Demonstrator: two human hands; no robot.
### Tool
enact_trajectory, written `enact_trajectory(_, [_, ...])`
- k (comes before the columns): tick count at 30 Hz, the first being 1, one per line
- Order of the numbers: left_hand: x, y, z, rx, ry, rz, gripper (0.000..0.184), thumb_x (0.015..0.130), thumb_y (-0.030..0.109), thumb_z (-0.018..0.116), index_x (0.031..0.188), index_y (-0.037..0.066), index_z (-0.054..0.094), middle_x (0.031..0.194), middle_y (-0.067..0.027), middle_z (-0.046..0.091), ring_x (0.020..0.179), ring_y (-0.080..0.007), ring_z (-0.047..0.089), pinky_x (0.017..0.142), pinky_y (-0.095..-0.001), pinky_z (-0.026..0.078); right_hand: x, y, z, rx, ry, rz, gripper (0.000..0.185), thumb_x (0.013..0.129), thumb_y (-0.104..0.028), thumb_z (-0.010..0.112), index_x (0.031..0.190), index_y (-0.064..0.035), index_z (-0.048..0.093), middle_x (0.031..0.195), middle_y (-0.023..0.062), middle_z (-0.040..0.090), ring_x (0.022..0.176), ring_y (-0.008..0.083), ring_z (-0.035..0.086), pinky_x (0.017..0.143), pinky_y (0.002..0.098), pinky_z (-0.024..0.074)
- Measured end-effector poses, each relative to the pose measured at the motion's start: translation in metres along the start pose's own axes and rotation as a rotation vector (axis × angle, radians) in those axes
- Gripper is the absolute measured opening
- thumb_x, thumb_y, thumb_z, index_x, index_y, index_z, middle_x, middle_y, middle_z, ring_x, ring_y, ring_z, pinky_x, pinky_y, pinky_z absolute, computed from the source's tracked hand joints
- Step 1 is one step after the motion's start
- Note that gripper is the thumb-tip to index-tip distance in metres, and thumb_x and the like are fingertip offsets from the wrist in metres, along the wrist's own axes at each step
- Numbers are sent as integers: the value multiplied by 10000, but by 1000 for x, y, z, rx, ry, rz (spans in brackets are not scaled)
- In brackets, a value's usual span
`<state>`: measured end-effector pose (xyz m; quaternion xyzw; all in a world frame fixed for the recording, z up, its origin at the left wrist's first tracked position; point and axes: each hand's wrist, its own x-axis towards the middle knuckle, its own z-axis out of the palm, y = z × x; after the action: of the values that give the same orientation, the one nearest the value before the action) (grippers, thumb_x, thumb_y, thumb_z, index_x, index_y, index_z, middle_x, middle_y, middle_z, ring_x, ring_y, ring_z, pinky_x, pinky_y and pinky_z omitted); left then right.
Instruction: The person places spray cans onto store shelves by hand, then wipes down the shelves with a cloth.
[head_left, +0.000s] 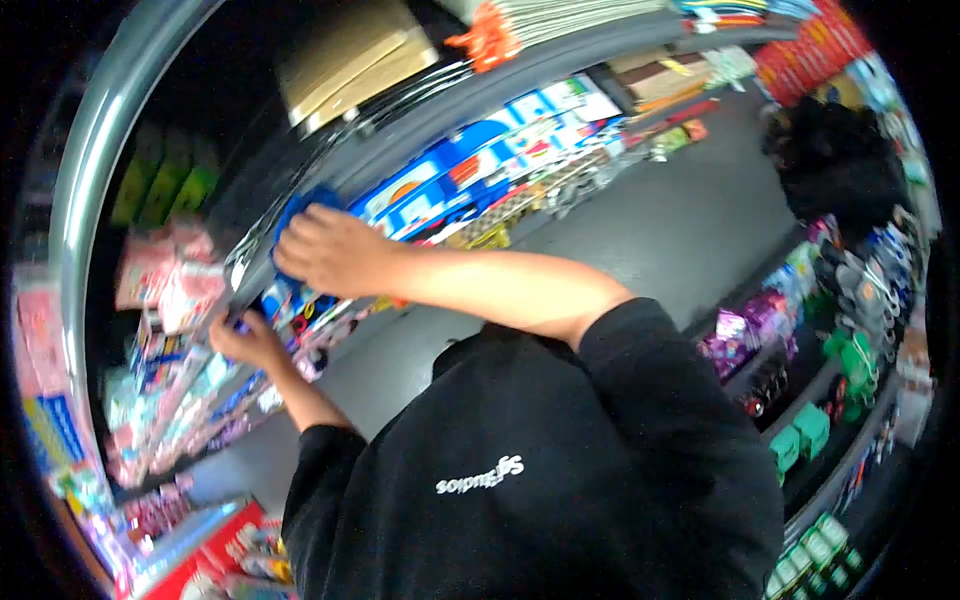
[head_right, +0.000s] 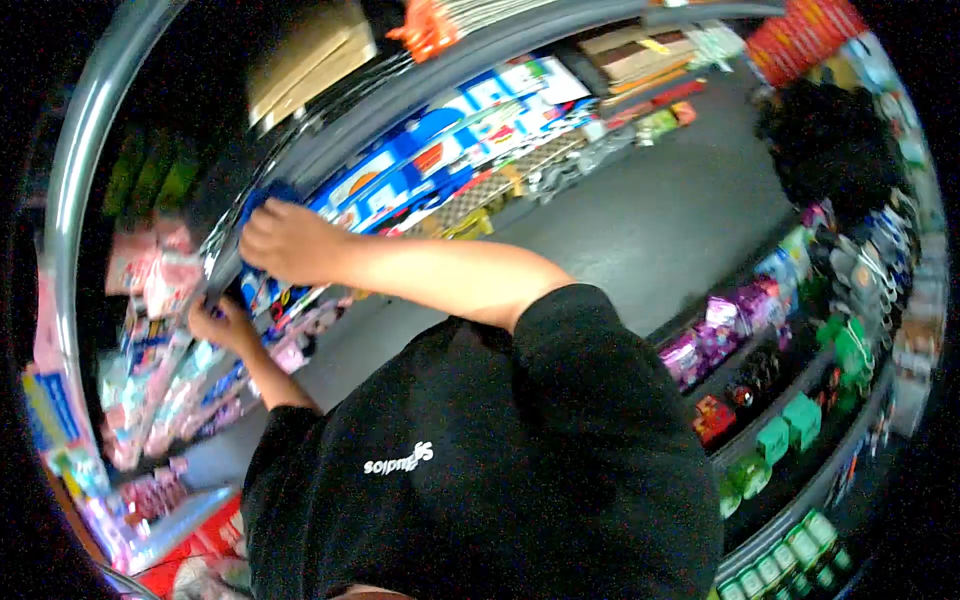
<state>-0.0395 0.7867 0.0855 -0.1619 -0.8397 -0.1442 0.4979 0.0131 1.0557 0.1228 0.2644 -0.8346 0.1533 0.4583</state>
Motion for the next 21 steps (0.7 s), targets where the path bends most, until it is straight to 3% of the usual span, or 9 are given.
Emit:
enact_trajectory(4, [-1, -8, -1, 45, -43, 25, 259, 728, 123, 638, 952, 13, 565, 912, -149, 581, 872, -340, 536, 825, -448, 393, -15, 38, -29, -23, 20, 23, 404, 615, -313, 648, 936, -76, 580, 877, 47, 524, 887, 227, 508, 791, 366, 423])
enact_trajectory(8, [5, -4, -5, 54, -50, 71, 281, 724, 132, 643, 966, 16, 558, 922, -151, 582, 885, -342, 532, 829, -447, 389, -52, 99, -76, -35, -51, 191, 488, 516, -397, 716, 868, -88, 581, 791, 59, 503, 813, 261, 525, 783, 401, 438])
enact_trajectory(12, [12, 17, -10, 104, -68, 54, 241, 737, 101, 637, 937, 5, 543, 905, -156, 566, 873, -353, 517, 788, -466, 386, -89, 174, -144, -194, -12, 246, 421, 528, -349, 696, 836, -79, 597, 797, 89, 549, 800, 288, 530, 729, 409, 433])
enact_trajectory(21, [10, 10, -5, 143, -50, 54, 290, 718, 147, 652, 941, 0, 537, 919, -158, 562, 890, -365, 505, 802, -474, 376, -130, 283, -229, -364, -12, 287, 311, 627, -226, 632, 899, -78, 594, 880, 105, 573, 875, 318, 531, 797, 404, 428])
